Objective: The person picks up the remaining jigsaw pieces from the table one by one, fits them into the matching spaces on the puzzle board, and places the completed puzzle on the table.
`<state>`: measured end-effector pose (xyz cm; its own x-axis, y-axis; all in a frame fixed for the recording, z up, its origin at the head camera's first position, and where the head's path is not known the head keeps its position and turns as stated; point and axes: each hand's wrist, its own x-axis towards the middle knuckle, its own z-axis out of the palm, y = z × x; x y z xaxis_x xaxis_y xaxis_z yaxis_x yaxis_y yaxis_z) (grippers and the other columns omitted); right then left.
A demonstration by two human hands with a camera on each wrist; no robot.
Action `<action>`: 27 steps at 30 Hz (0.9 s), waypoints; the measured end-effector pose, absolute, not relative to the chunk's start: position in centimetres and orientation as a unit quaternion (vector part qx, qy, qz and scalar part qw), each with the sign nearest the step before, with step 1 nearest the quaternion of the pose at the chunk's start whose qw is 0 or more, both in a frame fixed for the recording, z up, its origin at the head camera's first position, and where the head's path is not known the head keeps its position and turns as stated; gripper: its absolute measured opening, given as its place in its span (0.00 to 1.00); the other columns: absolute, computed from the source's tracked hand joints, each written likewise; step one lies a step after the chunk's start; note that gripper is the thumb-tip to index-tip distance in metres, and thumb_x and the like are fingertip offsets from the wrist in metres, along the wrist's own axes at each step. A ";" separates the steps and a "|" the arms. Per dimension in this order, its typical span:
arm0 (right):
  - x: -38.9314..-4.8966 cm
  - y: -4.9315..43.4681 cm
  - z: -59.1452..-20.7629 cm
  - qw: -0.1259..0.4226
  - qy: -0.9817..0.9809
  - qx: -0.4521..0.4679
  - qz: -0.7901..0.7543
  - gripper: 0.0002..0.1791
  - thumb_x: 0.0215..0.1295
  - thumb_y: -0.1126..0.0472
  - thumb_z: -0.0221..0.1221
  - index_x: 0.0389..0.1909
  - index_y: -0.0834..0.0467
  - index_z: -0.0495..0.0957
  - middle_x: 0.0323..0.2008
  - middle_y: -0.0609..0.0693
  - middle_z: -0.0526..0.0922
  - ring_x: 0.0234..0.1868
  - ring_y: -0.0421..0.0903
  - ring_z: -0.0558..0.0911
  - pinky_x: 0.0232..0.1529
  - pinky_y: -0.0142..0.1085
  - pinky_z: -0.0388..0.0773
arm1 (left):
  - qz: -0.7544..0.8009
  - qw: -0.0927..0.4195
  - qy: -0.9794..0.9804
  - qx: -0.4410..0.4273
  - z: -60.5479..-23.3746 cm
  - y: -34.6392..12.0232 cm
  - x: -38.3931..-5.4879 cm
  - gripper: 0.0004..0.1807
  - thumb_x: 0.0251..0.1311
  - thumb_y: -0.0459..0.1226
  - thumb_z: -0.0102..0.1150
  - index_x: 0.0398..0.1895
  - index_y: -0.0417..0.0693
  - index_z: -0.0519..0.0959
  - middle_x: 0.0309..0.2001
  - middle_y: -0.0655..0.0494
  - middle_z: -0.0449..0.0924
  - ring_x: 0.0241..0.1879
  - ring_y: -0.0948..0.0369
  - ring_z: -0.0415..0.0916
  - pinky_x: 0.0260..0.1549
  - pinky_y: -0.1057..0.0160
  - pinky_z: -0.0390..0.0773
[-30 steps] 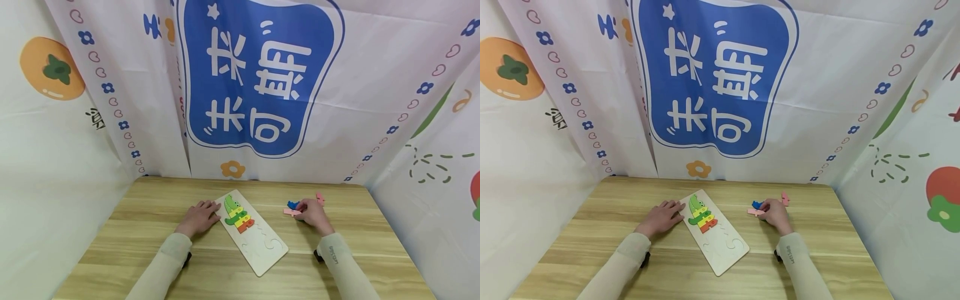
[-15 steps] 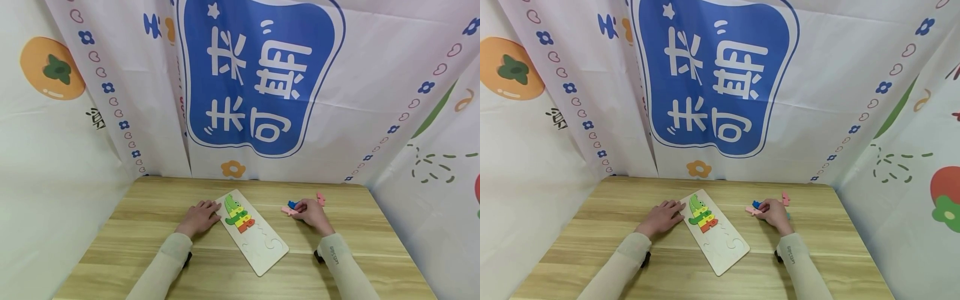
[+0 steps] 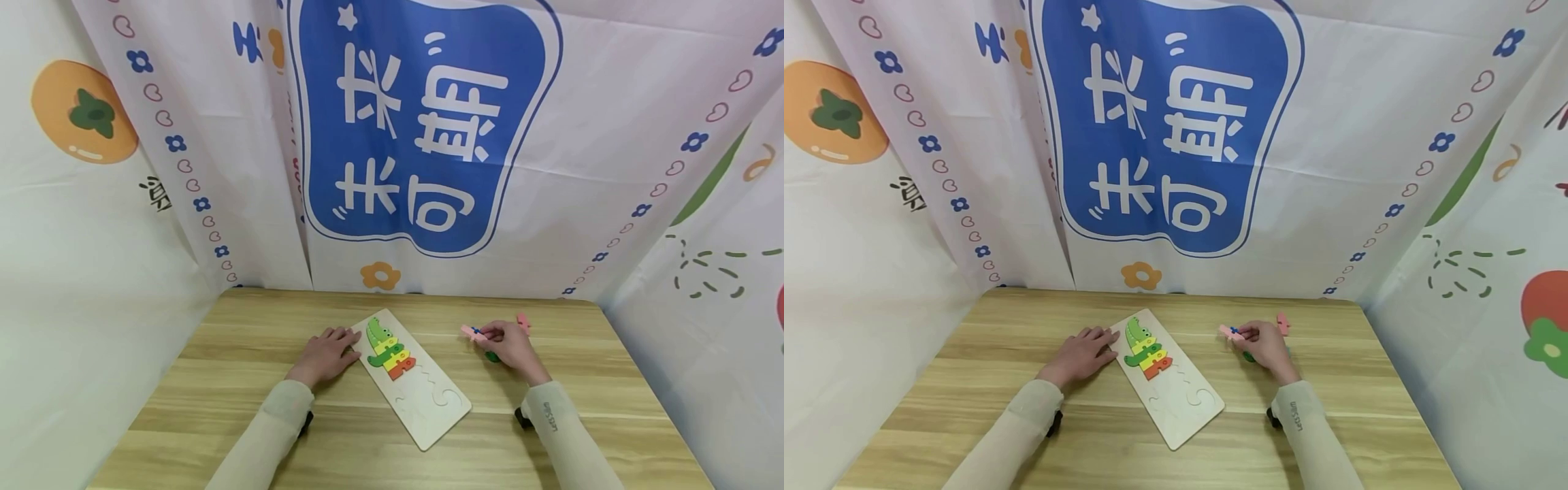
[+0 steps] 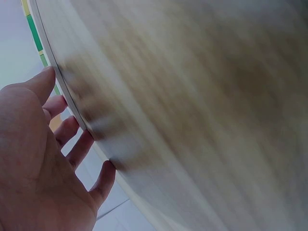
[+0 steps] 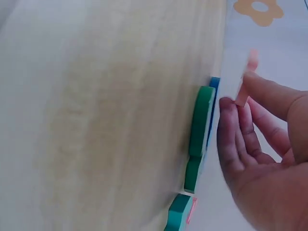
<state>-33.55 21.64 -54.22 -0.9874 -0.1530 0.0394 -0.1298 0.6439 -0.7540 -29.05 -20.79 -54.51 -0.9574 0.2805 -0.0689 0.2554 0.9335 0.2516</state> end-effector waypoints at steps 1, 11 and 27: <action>-33.6 21.7 -54.2 0.019 0.903 -0.077 -0.423 0.14 0.67 0.59 0.70 0.49 0.62 0.87 0.45 0.57 0.88 0.44 0.48 0.85 0.45 0.39 0.84 | 0.121 0.051 0.982 0.136 -54.5 -20.8 -29.1 0.29 0.78 0.53 0.49 0.78 0.58 0.68 0.76 0.48 0.67 0.76 0.44 0.61 0.67 0.34 0.66; -33.6 22.1 -53.6 0.080 0.830 -0.029 -0.551 0.21 0.80 0.54 0.56 0.61 0.65 0.81 0.47 0.56 0.87 0.46 0.47 0.83 0.45 0.36 0.81 | 0.120 0.054 0.982 0.136 -54.6 -20.8 -29.1 0.30 0.78 0.54 0.49 0.78 0.58 0.67 0.76 0.48 0.66 0.76 0.44 0.60 0.67 0.34 0.65; -33.5 21.3 -53.5 0.091 0.780 -0.030 -0.619 0.20 0.82 0.61 0.52 0.67 0.67 0.73 0.52 0.67 0.82 0.44 0.47 0.86 0.51 0.44 0.85 | 0.114 0.053 0.982 0.138 -54.2 -20.7 -28.9 0.30 0.78 0.54 0.49 0.78 0.57 0.68 0.76 0.47 0.67 0.75 0.44 0.61 0.66 0.35 0.67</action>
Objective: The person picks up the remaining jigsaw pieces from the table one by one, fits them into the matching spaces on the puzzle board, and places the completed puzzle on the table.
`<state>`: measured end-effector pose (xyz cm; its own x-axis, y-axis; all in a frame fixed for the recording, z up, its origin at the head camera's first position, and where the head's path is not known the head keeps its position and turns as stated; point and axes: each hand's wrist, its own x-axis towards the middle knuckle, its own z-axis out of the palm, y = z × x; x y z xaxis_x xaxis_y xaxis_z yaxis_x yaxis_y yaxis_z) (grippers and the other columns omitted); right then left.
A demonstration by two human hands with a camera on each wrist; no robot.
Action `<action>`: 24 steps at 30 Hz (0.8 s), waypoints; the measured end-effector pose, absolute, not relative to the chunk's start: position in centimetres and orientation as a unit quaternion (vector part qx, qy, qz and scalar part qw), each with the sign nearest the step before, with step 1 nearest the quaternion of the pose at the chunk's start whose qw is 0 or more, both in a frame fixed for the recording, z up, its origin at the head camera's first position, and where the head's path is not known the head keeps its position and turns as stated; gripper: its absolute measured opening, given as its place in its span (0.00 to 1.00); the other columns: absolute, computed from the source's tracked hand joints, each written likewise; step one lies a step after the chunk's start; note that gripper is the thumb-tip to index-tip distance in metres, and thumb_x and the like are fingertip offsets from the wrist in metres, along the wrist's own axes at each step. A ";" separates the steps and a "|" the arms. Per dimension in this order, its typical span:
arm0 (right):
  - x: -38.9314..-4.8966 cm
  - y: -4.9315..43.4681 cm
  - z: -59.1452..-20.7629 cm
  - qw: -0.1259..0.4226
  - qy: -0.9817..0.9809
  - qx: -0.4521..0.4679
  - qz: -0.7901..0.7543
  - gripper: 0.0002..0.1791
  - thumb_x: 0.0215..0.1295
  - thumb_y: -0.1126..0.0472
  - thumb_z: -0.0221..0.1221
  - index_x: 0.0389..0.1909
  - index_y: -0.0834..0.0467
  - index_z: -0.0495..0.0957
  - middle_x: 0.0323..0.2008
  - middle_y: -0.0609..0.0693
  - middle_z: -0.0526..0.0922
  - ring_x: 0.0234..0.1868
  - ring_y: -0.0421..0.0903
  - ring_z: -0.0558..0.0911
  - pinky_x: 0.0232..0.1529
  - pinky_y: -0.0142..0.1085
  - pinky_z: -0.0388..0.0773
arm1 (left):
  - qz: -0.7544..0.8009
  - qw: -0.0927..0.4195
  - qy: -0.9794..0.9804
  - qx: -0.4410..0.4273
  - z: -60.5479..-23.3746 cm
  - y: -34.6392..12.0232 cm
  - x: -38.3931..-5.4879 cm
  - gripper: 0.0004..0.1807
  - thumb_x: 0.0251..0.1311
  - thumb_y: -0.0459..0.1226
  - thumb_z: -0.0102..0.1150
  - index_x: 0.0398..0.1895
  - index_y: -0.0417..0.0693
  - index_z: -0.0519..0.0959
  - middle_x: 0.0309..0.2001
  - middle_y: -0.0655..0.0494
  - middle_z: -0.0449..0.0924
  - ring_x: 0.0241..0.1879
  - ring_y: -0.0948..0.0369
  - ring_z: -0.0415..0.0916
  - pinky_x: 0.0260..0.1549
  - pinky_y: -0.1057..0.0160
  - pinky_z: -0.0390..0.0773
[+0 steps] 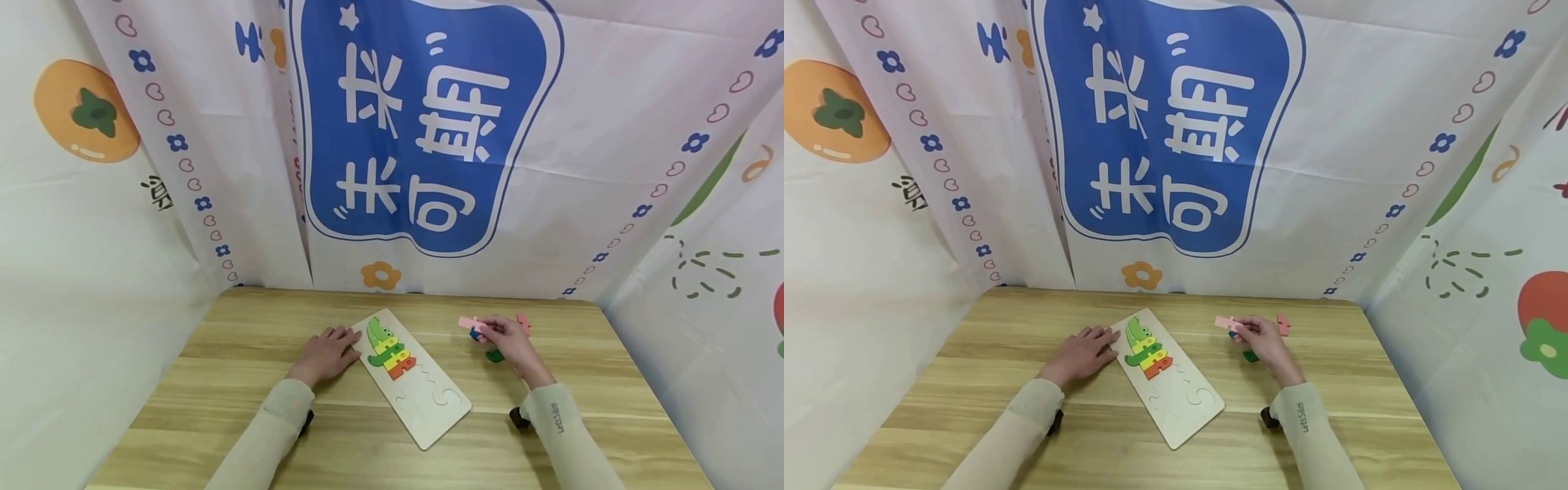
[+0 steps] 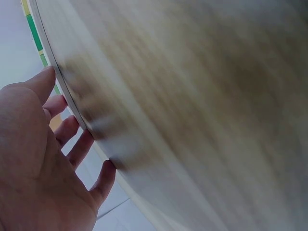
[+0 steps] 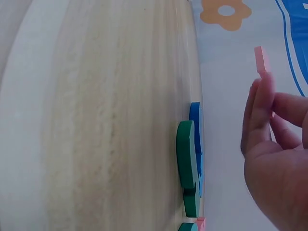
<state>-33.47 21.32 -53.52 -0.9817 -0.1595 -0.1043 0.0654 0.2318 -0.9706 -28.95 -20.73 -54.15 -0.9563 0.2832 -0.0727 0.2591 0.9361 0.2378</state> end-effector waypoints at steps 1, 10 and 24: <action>-33.4 21.3 -53.5 0.092 0.780 -0.033 -0.618 0.21 0.81 0.61 0.52 0.68 0.67 0.73 0.53 0.68 0.82 0.45 0.50 0.86 0.50 0.44 0.85 | 0.113 0.053 0.983 0.138 -54.2 -20.7 -29.0 0.30 0.78 0.54 0.49 0.78 0.57 0.68 0.76 0.47 0.67 0.75 0.44 0.61 0.66 0.35 0.67; -33.3 20.9 -53.2 0.090 0.754 -0.031 -0.650 0.20 0.83 0.65 0.45 0.69 0.68 0.71 0.56 0.62 0.75 0.50 0.45 0.87 0.64 0.51 0.78 | 0.116 0.048 0.982 0.138 -54.4 -20.7 -29.0 0.30 0.78 0.54 0.49 0.78 0.58 0.68 0.76 0.48 0.67 0.75 0.44 0.62 0.66 0.35 0.67; -33.1 20.5 -53.1 0.041 0.768 -0.081 -0.634 0.25 0.71 0.69 0.63 0.66 0.68 0.70 0.53 0.61 0.79 0.42 0.40 0.85 0.50 0.44 0.86 | 0.122 0.051 0.982 0.134 -54.3 -20.8 -29.0 0.30 0.78 0.53 0.50 0.78 0.57 0.69 0.76 0.47 0.67 0.76 0.43 0.61 0.67 0.33 0.64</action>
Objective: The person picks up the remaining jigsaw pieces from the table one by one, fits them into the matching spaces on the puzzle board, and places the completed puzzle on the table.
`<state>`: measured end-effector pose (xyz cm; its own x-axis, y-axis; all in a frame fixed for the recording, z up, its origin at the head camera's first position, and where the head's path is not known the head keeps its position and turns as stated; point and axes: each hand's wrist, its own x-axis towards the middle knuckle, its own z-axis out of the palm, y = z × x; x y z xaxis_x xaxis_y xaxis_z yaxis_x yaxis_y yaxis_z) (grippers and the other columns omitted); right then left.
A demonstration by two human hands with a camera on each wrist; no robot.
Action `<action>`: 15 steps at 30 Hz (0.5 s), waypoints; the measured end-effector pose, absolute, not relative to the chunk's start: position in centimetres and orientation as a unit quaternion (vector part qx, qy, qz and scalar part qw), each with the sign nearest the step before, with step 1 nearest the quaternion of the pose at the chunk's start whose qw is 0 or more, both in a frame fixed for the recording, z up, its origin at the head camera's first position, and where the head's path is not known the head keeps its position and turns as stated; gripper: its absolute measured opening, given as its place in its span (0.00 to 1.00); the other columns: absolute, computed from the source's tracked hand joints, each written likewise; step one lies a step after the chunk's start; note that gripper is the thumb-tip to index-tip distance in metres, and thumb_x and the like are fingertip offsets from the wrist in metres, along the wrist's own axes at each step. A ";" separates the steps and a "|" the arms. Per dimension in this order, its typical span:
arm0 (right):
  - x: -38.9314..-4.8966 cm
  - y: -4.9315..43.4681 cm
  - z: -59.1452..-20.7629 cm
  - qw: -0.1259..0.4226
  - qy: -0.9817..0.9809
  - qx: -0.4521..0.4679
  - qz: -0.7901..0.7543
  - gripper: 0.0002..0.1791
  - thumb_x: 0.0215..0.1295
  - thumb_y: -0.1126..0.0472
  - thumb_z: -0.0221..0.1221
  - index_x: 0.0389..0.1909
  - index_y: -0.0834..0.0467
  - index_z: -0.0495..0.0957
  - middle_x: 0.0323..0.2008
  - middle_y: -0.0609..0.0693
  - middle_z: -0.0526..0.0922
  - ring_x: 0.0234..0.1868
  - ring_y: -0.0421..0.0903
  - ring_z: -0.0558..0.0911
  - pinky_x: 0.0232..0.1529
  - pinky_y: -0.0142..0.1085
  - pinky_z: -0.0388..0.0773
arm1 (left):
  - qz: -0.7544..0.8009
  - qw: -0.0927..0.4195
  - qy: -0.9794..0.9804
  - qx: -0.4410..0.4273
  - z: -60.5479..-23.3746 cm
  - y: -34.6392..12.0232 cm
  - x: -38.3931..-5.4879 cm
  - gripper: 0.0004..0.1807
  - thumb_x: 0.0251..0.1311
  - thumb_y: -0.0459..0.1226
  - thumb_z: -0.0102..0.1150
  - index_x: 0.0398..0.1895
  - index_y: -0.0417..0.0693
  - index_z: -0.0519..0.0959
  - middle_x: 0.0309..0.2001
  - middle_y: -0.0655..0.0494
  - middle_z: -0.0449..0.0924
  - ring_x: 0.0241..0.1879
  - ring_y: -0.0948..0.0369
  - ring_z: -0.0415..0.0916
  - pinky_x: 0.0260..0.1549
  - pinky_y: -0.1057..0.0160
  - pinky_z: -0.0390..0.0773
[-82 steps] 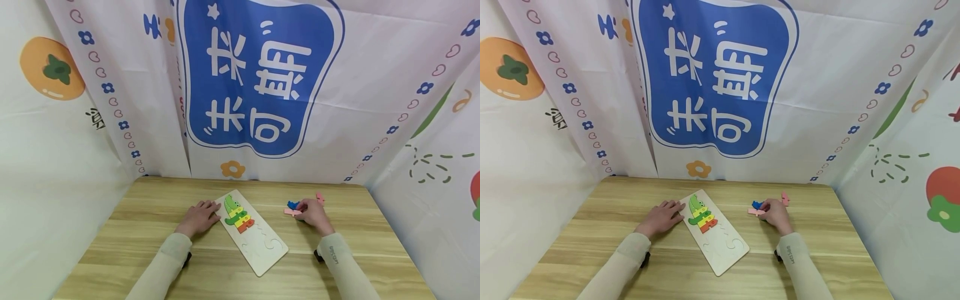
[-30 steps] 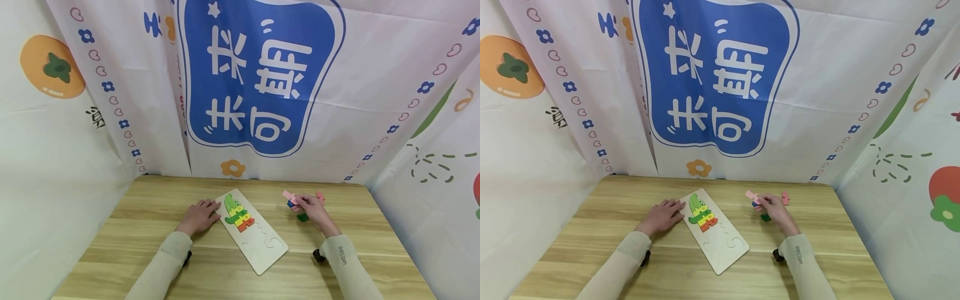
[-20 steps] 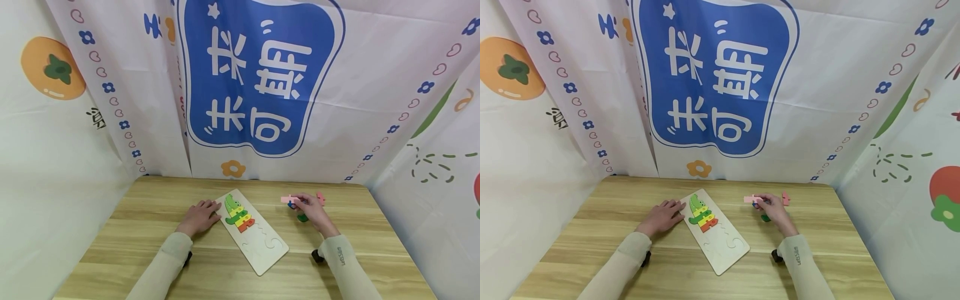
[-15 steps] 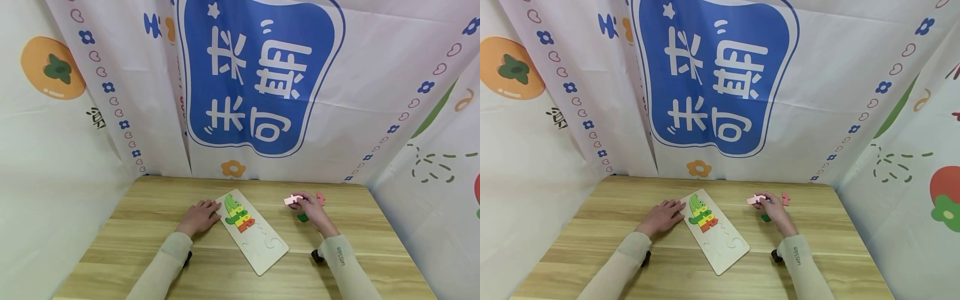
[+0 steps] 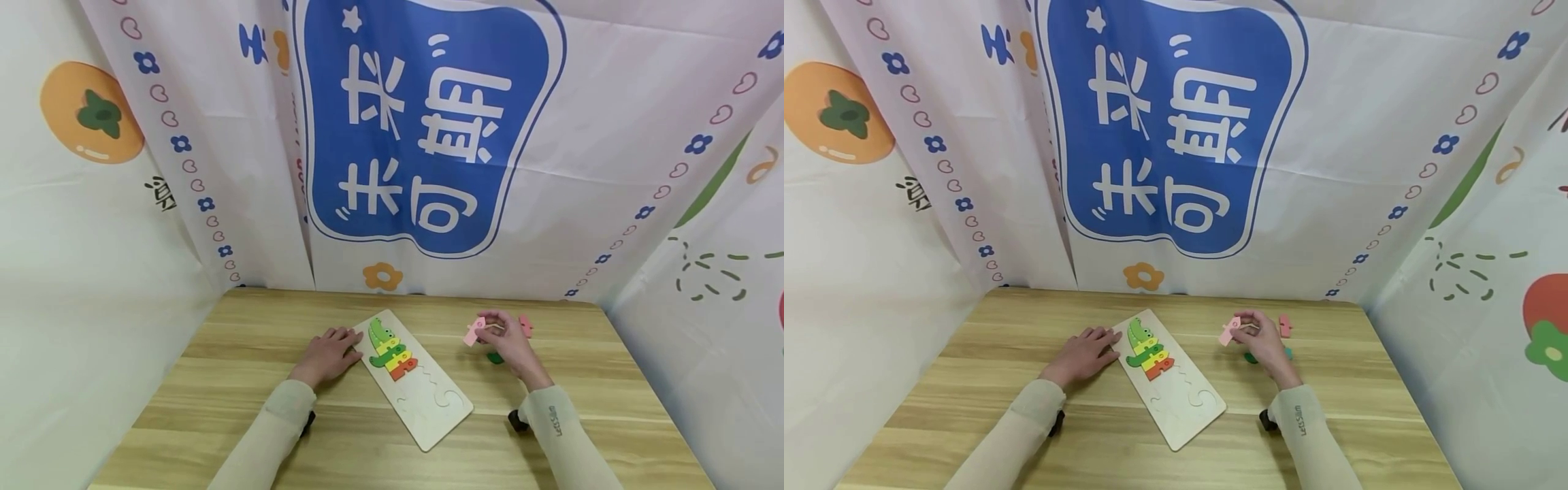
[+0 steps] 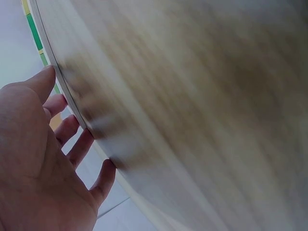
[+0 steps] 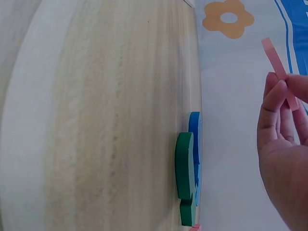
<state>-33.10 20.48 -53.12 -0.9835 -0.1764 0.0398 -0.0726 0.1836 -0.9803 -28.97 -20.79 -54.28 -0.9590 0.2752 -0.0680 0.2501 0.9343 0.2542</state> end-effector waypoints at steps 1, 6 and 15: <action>-33.1 20.4 -53.1 0.037 0.766 -0.084 -0.636 0.25 0.70 0.69 0.64 0.65 0.69 0.71 0.52 0.61 0.79 0.42 0.40 0.85 0.48 0.42 0.86 | 0.123 0.052 0.982 0.133 -54.2 -20.8 -29.0 0.30 0.77 0.53 0.50 0.78 0.57 0.69 0.76 0.47 0.67 0.76 0.43 0.61 0.67 0.33 0.64; -32.9 20.4 -52.9 0.031 0.769 -0.102 -0.631 0.25 0.67 0.70 0.67 0.63 0.69 0.74 0.52 0.64 0.81 0.41 0.42 0.85 0.44 0.35 0.86 | 0.129 0.054 0.981 0.133 -54.3 -20.6 -29.1 0.30 0.78 0.54 0.50 0.78 0.58 0.68 0.77 0.47 0.66 0.77 0.43 0.59 0.68 0.33 0.63; -32.8 20.4 -52.8 0.034 0.784 -0.109 -0.611 0.25 0.67 0.67 0.68 0.63 0.67 0.76 0.52 0.66 0.82 0.39 0.42 0.86 0.46 0.43 0.87 | 0.121 0.048 0.982 0.136 -54.5 -20.7 -29.1 0.30 0.78 0.52 0.50 0.78 0.55 0.68 0.76 0.46 0.67 0.76 0.43 0.61 0.67 0.33 0.65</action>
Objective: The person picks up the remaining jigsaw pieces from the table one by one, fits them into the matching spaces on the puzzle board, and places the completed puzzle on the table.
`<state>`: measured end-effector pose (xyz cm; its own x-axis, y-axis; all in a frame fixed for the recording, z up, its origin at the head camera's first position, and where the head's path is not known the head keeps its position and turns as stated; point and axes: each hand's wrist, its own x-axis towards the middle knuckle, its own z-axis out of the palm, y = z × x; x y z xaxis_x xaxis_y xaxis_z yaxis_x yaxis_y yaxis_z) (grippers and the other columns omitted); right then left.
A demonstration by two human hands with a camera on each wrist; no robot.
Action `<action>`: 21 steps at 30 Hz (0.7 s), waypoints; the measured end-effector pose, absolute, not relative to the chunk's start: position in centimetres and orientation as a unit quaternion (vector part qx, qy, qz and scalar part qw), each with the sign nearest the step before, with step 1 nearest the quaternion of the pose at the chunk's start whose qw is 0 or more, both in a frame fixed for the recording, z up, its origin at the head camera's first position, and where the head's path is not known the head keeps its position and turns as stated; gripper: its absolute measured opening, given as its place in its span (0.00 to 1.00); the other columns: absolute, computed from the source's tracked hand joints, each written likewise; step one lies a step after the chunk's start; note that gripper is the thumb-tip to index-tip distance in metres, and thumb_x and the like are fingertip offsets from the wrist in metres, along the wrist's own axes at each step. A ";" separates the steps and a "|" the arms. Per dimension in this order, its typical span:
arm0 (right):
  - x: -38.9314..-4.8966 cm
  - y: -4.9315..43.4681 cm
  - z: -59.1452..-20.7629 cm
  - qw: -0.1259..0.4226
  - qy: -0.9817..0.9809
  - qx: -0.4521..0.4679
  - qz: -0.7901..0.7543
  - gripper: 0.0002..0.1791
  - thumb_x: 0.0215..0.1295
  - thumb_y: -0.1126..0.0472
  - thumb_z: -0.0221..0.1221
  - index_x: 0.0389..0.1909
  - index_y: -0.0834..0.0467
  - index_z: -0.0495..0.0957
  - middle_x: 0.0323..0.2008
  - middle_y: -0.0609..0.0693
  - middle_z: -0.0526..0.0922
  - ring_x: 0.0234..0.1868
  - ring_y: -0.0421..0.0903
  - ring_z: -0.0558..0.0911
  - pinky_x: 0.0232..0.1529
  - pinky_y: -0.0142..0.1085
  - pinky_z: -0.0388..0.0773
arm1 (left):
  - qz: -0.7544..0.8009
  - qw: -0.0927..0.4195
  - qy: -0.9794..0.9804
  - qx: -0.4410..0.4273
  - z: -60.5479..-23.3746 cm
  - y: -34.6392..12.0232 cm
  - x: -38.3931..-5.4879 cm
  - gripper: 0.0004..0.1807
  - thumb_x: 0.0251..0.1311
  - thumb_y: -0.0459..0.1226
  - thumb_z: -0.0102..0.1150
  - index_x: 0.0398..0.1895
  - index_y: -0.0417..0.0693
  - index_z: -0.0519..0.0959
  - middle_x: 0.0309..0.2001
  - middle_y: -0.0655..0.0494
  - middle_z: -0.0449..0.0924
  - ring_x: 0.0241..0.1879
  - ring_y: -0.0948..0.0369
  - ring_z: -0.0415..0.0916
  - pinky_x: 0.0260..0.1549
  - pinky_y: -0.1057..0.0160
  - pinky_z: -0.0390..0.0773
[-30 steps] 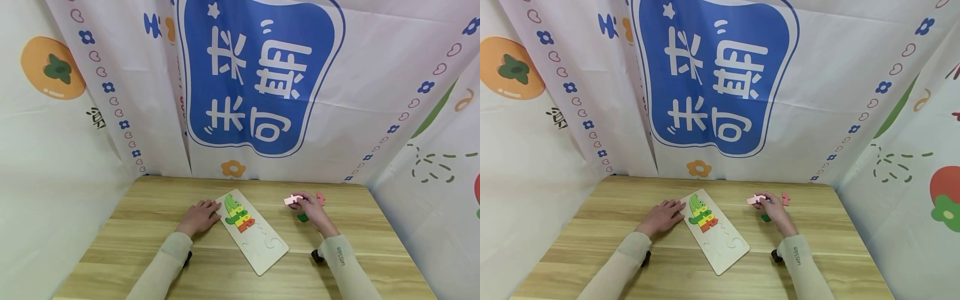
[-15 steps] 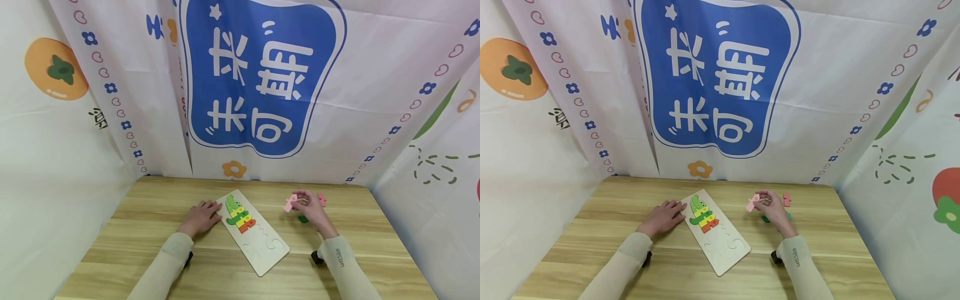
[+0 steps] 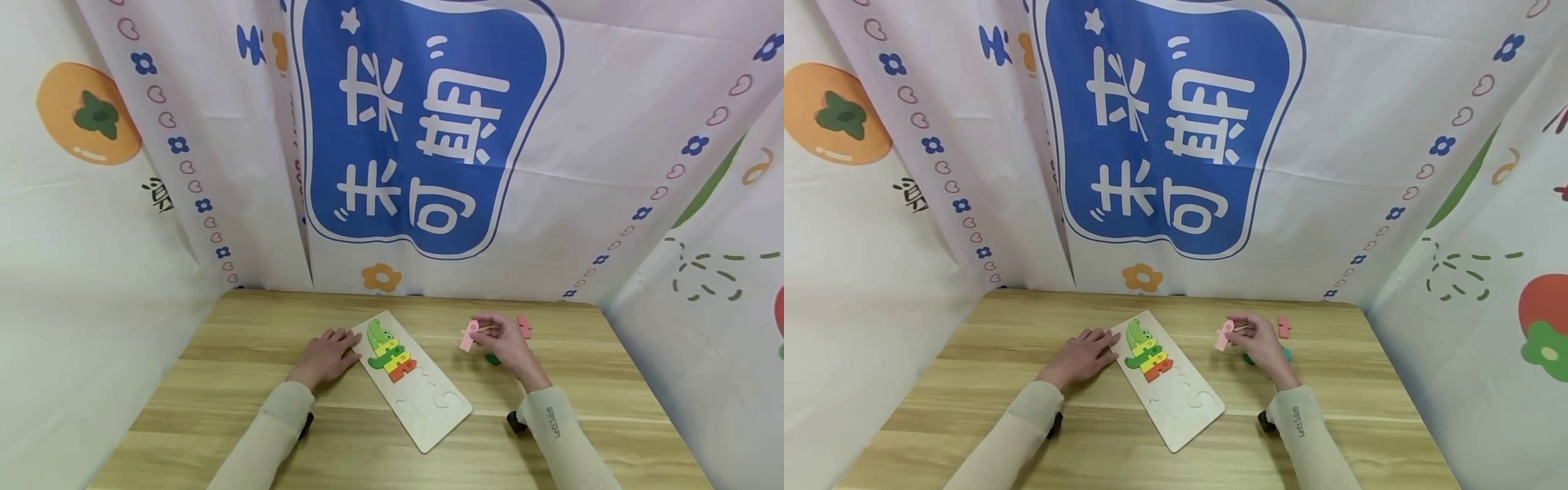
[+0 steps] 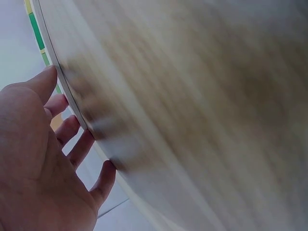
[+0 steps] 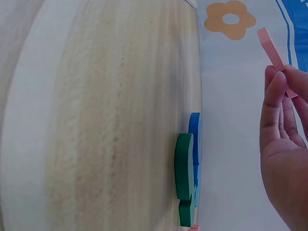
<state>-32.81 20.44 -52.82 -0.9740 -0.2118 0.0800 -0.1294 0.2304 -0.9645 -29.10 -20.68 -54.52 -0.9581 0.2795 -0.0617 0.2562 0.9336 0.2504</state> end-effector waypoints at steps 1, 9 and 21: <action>-32.8 20.4 -52.9 0.033 0.785 -0.108 -0.609 0.25 0.67 0.67 0.68 0.63 0.68 0.76 0.52 0.66 0.82 0.39 0.43 0.86 0.46 0.44 0.87 | 0.120 0.048 0.982 0.136 -54.5 -20.7 -29.1 0.30 0.78 0.52 0.50 0.78 0.55 0.68 0.76 0.46 0.67 0.76 0.43 0.61 0.67 0.33 0.65; -32.6 19.3 -53.4 0.052 0.793 -0.086 -0.601 0.26 0.65 0.66 0.70 0.62 0.69 0.77 0.49 0.61 0.83 0.39 0.47 0.88 0.45 0.44 0.87 | 0.120 0.054 0.982 0.134 -54.7 -20.8 -29.2 0.30 0.78 0.54 0.49 0.78 0.57 0.68 0.77 0.47 0.66 0.77 0.44 0.59 0.68 0.33 0.64; -31.0 16.0 -53.9 0.110 0.795 -0.078 -0.591 0.16 0.63 0.67 0.71 0.51 0.64 0.82 0.45 0.58 0.86 0.38 0.47 0.87 0.44 0.44 0.87 | 0.122 0.053 0.982 0.138 -54.4 -20.9 -29.1 0.30 0.78 0.54 0.49 0.78 0.58 0.68 0.77 0.48 0.66 0.77 0.44 0.60 0.68 0.34 0.65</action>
